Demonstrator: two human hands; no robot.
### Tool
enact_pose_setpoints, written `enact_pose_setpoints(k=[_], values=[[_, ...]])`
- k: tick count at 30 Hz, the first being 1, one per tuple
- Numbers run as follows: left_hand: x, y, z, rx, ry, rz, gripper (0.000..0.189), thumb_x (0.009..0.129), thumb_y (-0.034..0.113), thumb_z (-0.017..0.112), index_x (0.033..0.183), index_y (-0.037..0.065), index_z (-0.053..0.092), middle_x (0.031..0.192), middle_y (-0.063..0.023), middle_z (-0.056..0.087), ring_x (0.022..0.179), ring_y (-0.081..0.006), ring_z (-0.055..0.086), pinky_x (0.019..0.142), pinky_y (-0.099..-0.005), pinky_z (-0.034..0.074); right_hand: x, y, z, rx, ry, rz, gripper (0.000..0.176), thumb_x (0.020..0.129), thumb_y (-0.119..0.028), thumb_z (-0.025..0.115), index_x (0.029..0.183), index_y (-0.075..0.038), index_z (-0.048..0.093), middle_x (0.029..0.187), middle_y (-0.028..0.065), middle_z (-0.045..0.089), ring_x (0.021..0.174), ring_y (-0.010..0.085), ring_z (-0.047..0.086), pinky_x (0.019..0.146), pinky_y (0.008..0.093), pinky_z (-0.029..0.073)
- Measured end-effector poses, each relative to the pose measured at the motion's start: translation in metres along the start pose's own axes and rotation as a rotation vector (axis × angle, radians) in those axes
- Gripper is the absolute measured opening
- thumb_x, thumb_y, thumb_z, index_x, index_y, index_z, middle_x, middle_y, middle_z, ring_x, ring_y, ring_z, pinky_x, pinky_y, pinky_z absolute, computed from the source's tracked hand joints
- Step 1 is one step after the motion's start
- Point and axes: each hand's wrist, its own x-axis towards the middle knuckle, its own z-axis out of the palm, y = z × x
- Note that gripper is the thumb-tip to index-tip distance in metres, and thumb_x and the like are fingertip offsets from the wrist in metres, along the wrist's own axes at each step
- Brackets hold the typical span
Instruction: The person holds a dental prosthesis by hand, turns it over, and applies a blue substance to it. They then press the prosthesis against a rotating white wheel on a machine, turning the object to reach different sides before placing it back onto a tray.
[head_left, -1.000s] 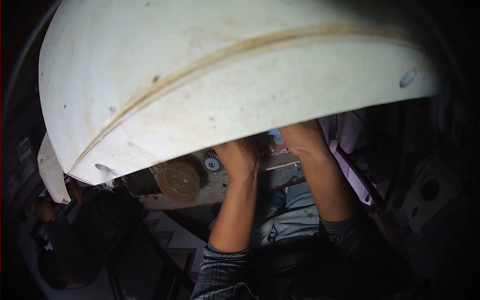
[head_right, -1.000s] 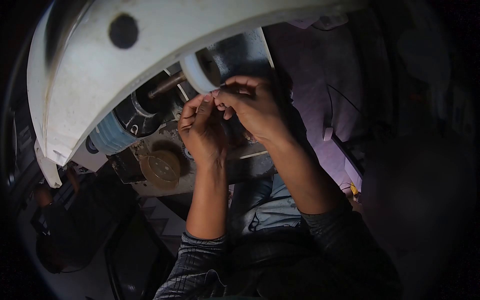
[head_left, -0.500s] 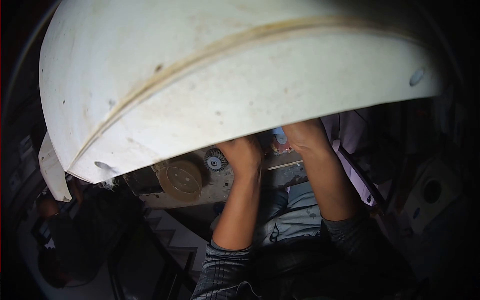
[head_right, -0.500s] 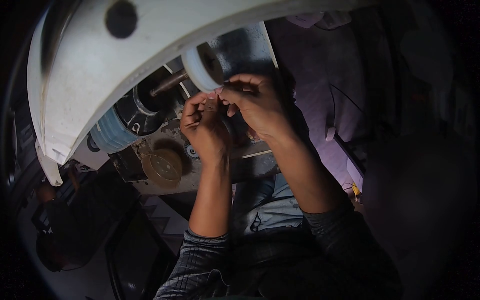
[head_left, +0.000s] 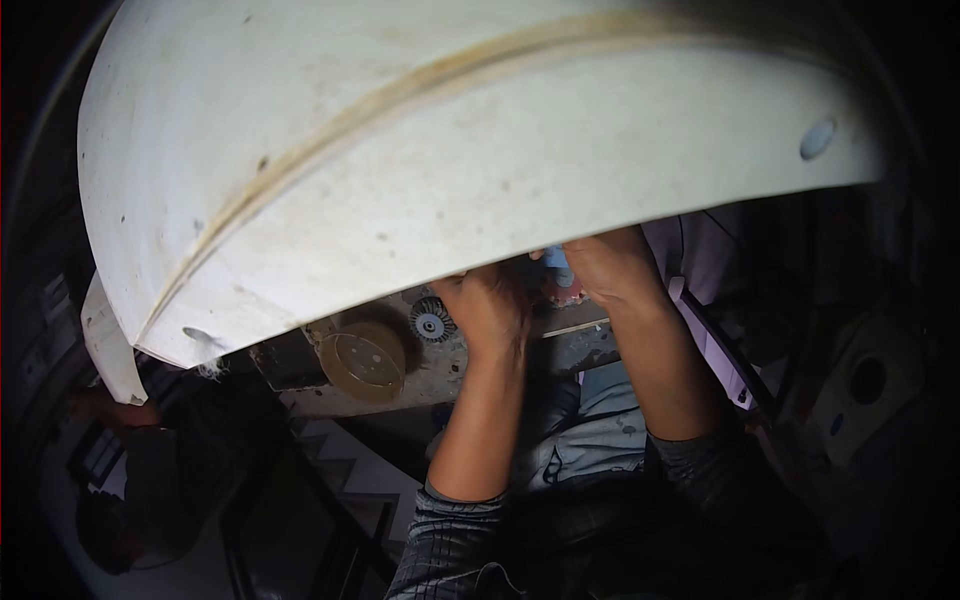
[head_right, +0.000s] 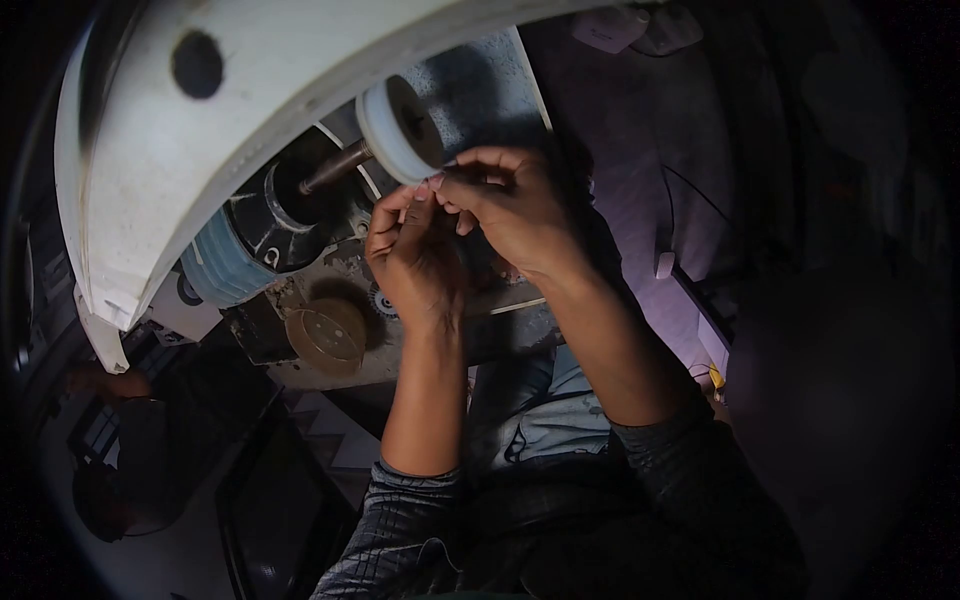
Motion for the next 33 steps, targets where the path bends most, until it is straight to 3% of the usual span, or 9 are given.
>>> enact_pose_setpoints(k=[3,7,9,13,15,19,22,24,33], values=[[0.005,-0.010,-0.002,0.038,0.148,0.032,0.006,0.096,0.001,0.061,0.098,-0.004,0.064,0.090,-0.0147,0.069,0.077,-0.0187,0.063,0.061,-0.0308,0.047,0.003,0.002,0.001,0.044,0.010,-0.041,0.024,0.085,-0.015,0.075,0.101,0.002,0.069,0.077,0.0046,0.067,0.061,0.0074,0.060,0.045,0.0209,0.041],[0.004,-0.010,-0.008,0.004,0.148,0.037,0.006,0.096,0.000,0.061,0.098,-0.004,0.064,0.091,-0.0147,0.069,0.077,-0.0187,0.063,0.061,-0.0304,0.047,-0.003,-0.002,0.009,0.047,0.045,-0.174,0.023,0.085,-0.015,0.075,0.100,0.002,0.069,0.077,0.0044,0.067,0.060,0.0075,0.060,0.046,0.0215,0.042],[0.002,-0.009,-0.007,0.068,0.080,0.045,0.007,0.096,0.001,0.061,0.098,-0.004,0.065,0.091,-0.0144,0.069,0.078,-0.0185,0.063,0.062,-0.0299,0.047,0.001,0.002,0.003,0.058,0.019,-0.046,0.021,0.086,-0.014,0.074,0.099,0.002,0.070,0.077,0.0047,0.067,0.059,0.0075,0.059,0.049,0.0216,0.044],[0.003,-0.002,-0.008,0.038,0.018,0.039,0.007,0.096,0.002,0.061,0.099,-0.004,0.065,0.092,-0.0138,0.069,0.080,-0.0180,0.063,0.063,-0.0297,0.047,0.003,0.002,0.006,-0.046,0.019,-0.022,0.021,0.086,-0.014,0.075,0.097,0.002,0.070,0.077,0.0047,0.067,0.059,0.0074,0.059,0.052,0.0210,0.045],[-0.001,0.006,-0.009,-0.014,-0.093,0.042,0.007,0.096,0.002,0.061,0.101,-0.003,0.065,0.093,-0.0129,0.069,0.081,-0.0173,0.063,0.064,-0.0295,0.047,-0.003,-0.001,0.012,0.086,-0.075,-0.077,0.020,0.087,-0.013,0.075,0.099,0.003,0.071,0.079,0.0056,0.068,0.060,0.0072,0.059,0.053,0.0211,0.046],[-0.016,0.011,-0.019,0.178,-0.005,0.180,0.008,0.095,-0.002,0.063,0.103,-0.003,0.064,0.096,-0.0119,0.069,0.083,-0.0135,0.062,0.068,-0.0258,0.048,-0.022,-0.020,0.011,-0.015,-0.099,-0.007,0.020,0.088,-0.013,0.075,0.100,0.003,0.072,0.082,0.0058,0.069,0.062,0.0073,0.060,0.054,0.0211,0.048],[-0.026,0.024,-0.031,0.449,-0.015,0.186,0.010,0.093,-0.004,0.065,0.103,-0.004,0.064,0.098,-0.0122,0.069,0.085,-0.0124,0.063,0.074,-0.0239,0.049,-0.029,-0.019,0.003,-0.138,-0.199,-0.022,0.018,0.090,-0.012,0.074,0.102,0.001,0.072,0.085,0.0054,0.070,0.065,0.0067,0.061,0.057,0.0210,0.050],[-0.025,0.026,-0.027,0.459,-0.045,0.242,0.010,0.093,-0.004,0.065,0.103,-0.004,0.064,0.098,-0.0122,0.069,0.086,-0.0124,0.063,0.077,-0.0238,0.049,-0.031,-0.014,-0.002,-0.135,-0.254,-0.154,0.018,0.089,-0.013,0.076,0.101,0.000,0.073,0.086,0.0039,0.070,0.068,0.0056,0.062,0.058,0.0208,0.051],[-0.025,0.035,-0.015,0.491,-0.150,0.268,0.011,0.092,-0.006,0.065,0.102,-0.004,0.066,0.099,-0.0118,0.068,0.088,-0.0133,0.063,0.080,-0.0241,0.048,-0.031,-0.018,-0.007,-0.230,-0.234,-0.184,0.017,0.088,-0.010,0.077,0.099,0.001,0.071,0.089,0.0040,0.070,0.073,0.0050,0.062,0.062,0.0223,0.050]])
